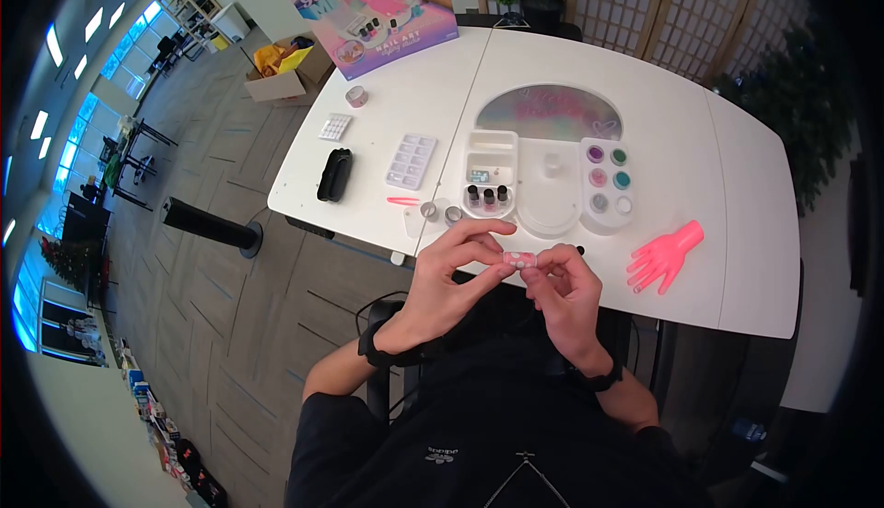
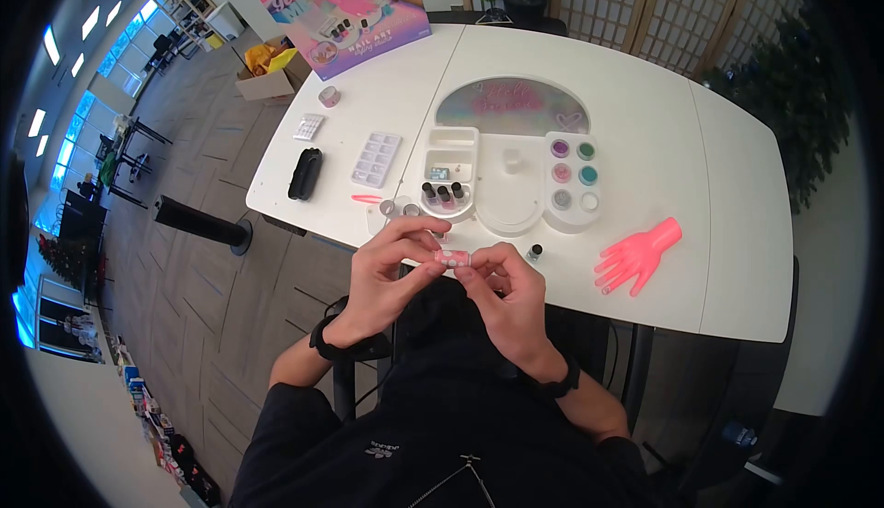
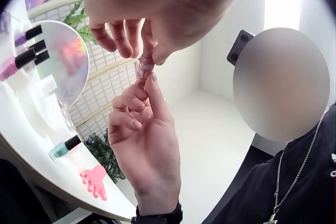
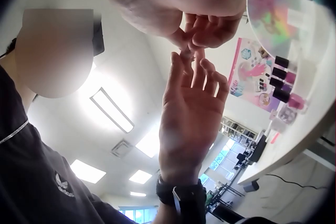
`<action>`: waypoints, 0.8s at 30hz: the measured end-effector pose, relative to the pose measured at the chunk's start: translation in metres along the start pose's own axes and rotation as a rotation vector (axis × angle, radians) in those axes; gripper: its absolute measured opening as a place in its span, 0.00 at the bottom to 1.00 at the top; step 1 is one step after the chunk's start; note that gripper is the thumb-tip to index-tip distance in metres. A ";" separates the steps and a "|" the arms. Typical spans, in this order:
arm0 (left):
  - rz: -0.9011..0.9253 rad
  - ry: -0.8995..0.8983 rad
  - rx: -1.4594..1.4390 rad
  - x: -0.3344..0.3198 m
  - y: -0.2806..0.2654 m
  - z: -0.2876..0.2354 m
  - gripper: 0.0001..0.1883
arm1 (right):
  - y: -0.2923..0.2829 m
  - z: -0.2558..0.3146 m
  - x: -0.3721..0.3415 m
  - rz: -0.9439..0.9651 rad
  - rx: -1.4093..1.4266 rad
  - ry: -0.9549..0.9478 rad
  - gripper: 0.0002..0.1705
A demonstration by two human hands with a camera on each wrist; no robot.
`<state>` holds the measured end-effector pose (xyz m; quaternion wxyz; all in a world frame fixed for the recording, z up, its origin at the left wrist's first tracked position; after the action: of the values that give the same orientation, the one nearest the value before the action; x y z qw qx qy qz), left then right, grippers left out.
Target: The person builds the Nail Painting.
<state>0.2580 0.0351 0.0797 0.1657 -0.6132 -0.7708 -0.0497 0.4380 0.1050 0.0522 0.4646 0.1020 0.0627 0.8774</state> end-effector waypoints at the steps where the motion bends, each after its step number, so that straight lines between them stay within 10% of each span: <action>1: -0.006 -0.014 0.020 -0.001 -0.001 -0.002 0.04 | 0.000 -0.002 0.000 0.005 -0.035 -0.007 0.07; 24: 0.506 0.401 0.814 0.050 -0.034 -0.045 0.14 | 0.011 -0.013 0.018 -0.006 -0.416 -0.266 0.04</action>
<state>0.2244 0.0610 0.1418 0.5421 -0.6447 -0.5084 0.1790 0.4168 0.1135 0.0444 0.4822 0.1185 -0.1808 0.8490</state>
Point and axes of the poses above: each hand's wrist, its own x-axis towards the middle knuckle, its own y-axis out of the palm, z = x × y, the point moved 2 cm from there along x, towards the middle knuckle, and after that the axes turned 3 degrees about -x, right-handed, at the moved point
